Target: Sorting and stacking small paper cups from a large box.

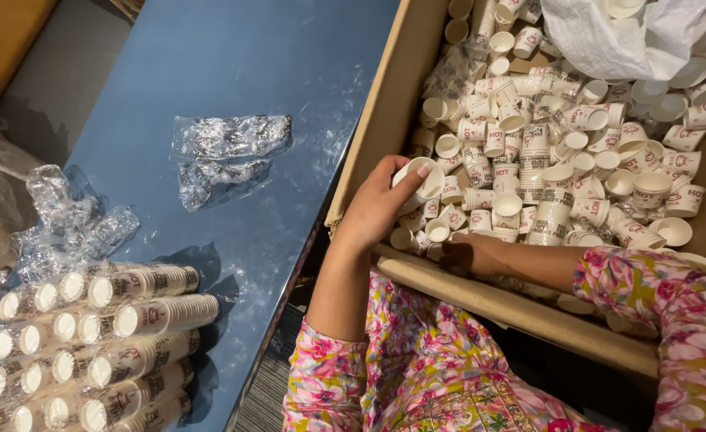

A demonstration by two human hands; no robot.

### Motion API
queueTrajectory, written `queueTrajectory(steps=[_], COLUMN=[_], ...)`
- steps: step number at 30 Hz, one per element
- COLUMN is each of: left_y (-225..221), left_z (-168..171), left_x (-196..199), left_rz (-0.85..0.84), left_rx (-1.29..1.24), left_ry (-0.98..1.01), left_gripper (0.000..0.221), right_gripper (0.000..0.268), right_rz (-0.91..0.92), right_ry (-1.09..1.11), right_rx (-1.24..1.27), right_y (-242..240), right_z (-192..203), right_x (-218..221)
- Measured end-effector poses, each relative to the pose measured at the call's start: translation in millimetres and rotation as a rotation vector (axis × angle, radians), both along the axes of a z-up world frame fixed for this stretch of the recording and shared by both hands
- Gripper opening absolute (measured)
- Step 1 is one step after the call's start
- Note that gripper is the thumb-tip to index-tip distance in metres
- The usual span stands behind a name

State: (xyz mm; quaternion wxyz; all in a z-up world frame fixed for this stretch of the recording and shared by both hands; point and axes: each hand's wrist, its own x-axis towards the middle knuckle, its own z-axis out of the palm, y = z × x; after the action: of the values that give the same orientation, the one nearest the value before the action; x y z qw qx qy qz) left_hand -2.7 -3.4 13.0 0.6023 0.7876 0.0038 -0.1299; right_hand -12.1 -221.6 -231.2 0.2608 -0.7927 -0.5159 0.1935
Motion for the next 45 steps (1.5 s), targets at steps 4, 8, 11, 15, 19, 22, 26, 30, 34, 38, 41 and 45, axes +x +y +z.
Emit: queueTrajectory(steps=[4, 8, 11, 15, 19, 22, 26, 30, 34, 38, 41, 45], left_y=[0.4, 7.0, 9.2, 7.3, 11.9, 5.9, 4.6, 4.4, 5.4, 5.3, 5.4, 4.8], left_z=[-3.0, -29.9, -32.9, -38.8, -47.5, -21.1, -27.3, -18.3, -12.0, -15.8, -15.9, -13.1], left_x=[0.7, 7.8, 8.1, 9.2, 7.2, 4.6, 5.1, 4.3, 4.5, 4.9, 5.0, 5.8], left_rz=[-0.008, -0.029, -0.045, -0.098, -0.155, -0.169, -0.222, -0.017, 0.048, 0.034, 0.030, 0.028], left_rx=[-0.070, -0.149, -0.183, -0.149, -0.078, 0.039, 0.008, -0.196, -0.195, -0.225, -0.196, -0.149], left_ry=[-0.004, 0.040, -0.012, -0.056, -0.089, -0.118, -0.247, 0.078, 0.070, 0.046, 0.025, -0.010], left_gripper=[0.048, 0.051, 0.055, 0.062, 0.064, 0.057, 0.053, 0.045, 0.045, 0.046, 0.047, 0.048], right_gripper=[0.014, 0.037, 0.053, 0.056, 0.061, 0.073, 0.079, 0.058, 0.045, 0.039, 0.036, 0.048], right_rz=[-0.101, -0.496, -0.686, -0.561, -0.384, -0.293, -0.205, -0.491, -0.483, -0.333, -0.326, -0.264], right_ry=[-0.214, -0.196, -0.032, 0.067, -0.355, -0.478, -0.343, 0.028, -0.223, -0.435, -0.413, -0.458], right_rx=[-0.213, 0.006, 0.608, 0.951, 0.575, 0.451, 0.538, 0.598, 0.021, -0.148, -0.206, -0.095], right_y=[-2.0, 2.2, -9.6, -10.1, 3.1, 10.0, 0.6, -3.0, -11.0, -21.8, -23.1, -18.7], right_z=[27.8, 135.1, 171.1, 213.7, 206.7, 210.4, 200.0, 137.3, 37.5, -7.6, -0.8, -2.2], right_x=[20.4, 50.9, 54.9, 30.4, 26.7, 29.1, 39.3, 56.2, 58.0, 39.2, 38.5, 38.3])
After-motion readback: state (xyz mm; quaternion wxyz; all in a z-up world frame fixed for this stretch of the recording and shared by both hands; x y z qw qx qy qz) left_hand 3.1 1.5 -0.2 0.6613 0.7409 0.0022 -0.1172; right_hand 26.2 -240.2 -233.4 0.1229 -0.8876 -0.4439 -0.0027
